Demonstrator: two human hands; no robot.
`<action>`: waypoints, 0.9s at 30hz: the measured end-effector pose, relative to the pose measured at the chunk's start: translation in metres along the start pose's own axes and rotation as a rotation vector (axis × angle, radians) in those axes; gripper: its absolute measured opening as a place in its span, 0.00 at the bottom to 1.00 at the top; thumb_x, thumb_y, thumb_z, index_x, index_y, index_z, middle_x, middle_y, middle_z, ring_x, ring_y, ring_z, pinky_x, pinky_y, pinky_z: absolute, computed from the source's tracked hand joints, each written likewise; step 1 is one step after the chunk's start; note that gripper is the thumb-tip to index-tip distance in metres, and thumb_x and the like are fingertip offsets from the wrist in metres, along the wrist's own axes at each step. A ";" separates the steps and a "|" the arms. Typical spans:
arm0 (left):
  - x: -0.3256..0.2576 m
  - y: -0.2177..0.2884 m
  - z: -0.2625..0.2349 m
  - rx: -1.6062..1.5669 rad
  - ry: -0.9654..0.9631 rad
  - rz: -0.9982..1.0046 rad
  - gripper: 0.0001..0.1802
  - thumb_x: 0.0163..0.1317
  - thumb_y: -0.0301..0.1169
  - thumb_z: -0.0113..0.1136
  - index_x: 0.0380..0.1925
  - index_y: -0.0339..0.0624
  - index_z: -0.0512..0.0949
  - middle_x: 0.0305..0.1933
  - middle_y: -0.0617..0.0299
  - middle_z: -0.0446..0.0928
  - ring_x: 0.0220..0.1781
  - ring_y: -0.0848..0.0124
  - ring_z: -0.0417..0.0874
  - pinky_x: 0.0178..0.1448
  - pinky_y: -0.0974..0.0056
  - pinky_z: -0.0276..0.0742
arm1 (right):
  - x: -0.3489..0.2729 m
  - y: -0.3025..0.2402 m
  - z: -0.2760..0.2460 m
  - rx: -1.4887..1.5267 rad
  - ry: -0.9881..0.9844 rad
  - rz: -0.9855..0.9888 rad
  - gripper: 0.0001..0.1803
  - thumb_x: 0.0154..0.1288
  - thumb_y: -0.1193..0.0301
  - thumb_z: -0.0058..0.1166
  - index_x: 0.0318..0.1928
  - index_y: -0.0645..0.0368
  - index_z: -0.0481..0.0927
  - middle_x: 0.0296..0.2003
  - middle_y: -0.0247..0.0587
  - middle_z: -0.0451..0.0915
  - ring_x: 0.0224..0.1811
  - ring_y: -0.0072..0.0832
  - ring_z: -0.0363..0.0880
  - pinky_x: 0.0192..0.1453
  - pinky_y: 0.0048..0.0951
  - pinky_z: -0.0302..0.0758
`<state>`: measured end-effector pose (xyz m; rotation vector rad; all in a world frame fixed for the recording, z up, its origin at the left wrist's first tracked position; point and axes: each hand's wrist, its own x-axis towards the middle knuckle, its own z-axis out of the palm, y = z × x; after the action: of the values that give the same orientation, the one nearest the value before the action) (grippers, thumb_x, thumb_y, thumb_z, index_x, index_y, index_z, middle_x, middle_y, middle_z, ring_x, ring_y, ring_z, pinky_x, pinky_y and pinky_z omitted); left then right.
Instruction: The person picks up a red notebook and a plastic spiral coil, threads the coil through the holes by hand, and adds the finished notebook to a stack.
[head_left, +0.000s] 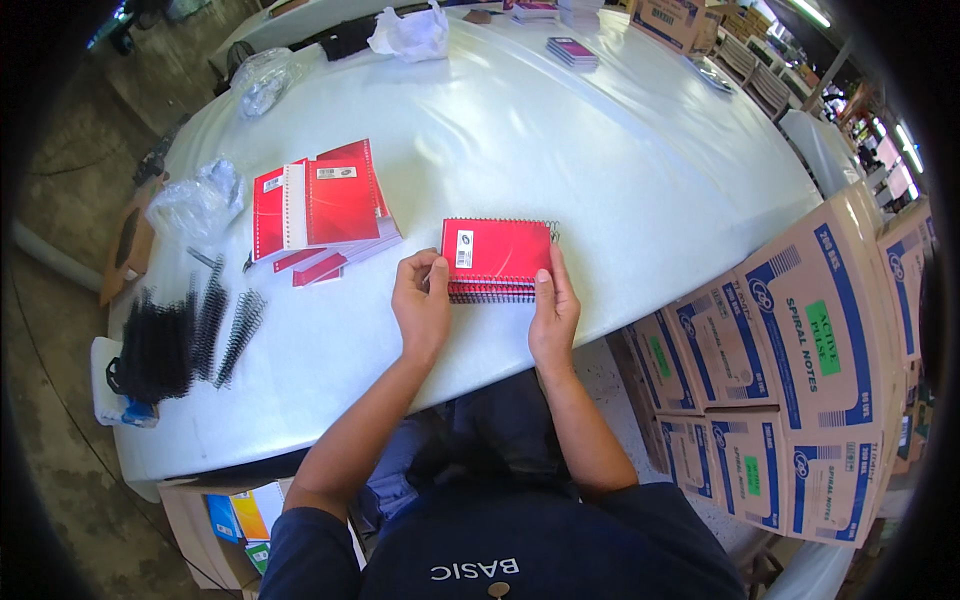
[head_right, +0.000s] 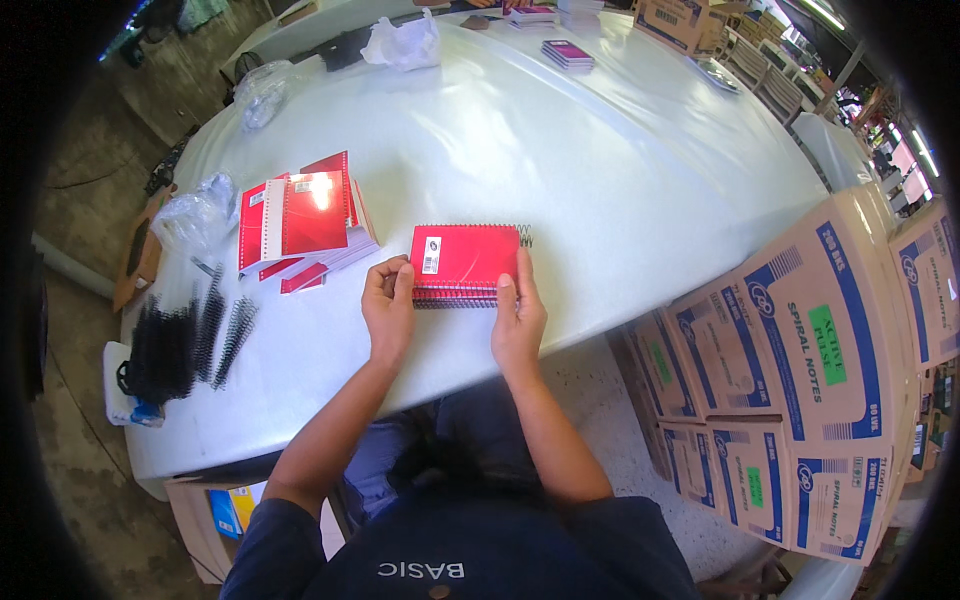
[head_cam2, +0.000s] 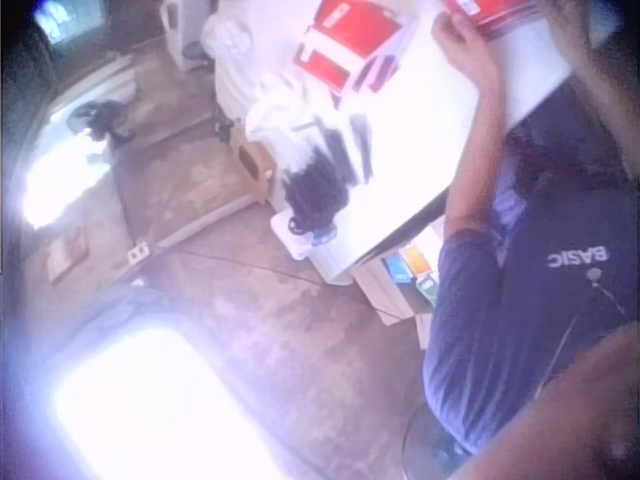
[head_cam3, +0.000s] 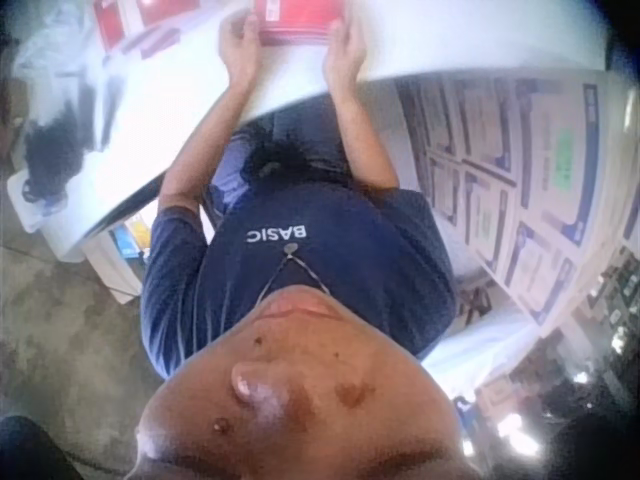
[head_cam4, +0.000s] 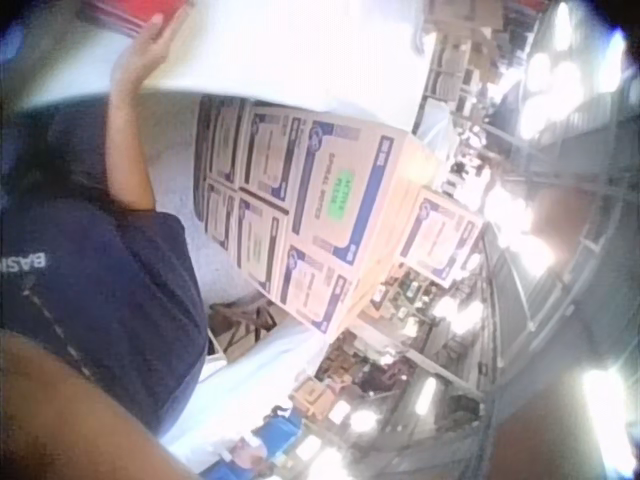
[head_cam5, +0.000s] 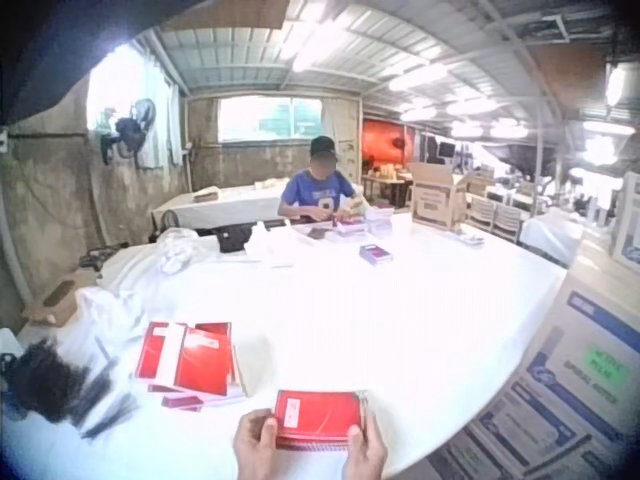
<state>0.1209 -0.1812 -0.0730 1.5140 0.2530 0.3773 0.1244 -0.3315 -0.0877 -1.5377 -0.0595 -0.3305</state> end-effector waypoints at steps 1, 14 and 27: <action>0.000 -0.001 0.002 -0.024 0.057 0.027 0.21 0.67 0.31 0.52 0.56 0.28 0.67 0.56 0.46 0.73 0.58 0.65 0.74 0.62 0.63 0.68 | 0.002 -0.003 0.006 0.030 0.076 0.012 0.28 0.72 0.65 0.41 0.65 0.72 0.57 0.64 0.55 0.61 0.66 0.33 0.59 0.67 0.28 0.56; -0.002 0.056 -0.004 0.648 0.050 0.527 0.25 0.53 0.22 0.52 0.55 0.41 0.71 0.57 0.49 0.71 0.59 0.55 0.71 0.63 0.54 0.65 | 0.019 0.010 0.009 -0.098 0.398 -0.097 0.29 0.70 0.66 0.45 0.65 0.70 0.59 0.62 0.53 0.66 0.63 0.36 0.65 0.66 0.32 0.59; -0.015 0.124 -0.116 1.326 -0.157 1.079 0.23 0.51 0.24 0.56 0.51 0.45 0.75 0.49 0.65 0.77 0.54 0.61 0.75 0.68 0.52 0.55 | -0.013 -0.097 0.109 -0.464 -0.455 -0.566 0.24 0.59 0.80 0.53 0.57 0.65 0.70 0.49 0.50 0.77 0.56 0.41 0.73 0.61 0.36 0.65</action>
<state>0.0513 -0.0785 0.0439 2.9161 -0.6291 1.0500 0.1060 -0.2214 0.0077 -2.0199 -0.8353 -0.4524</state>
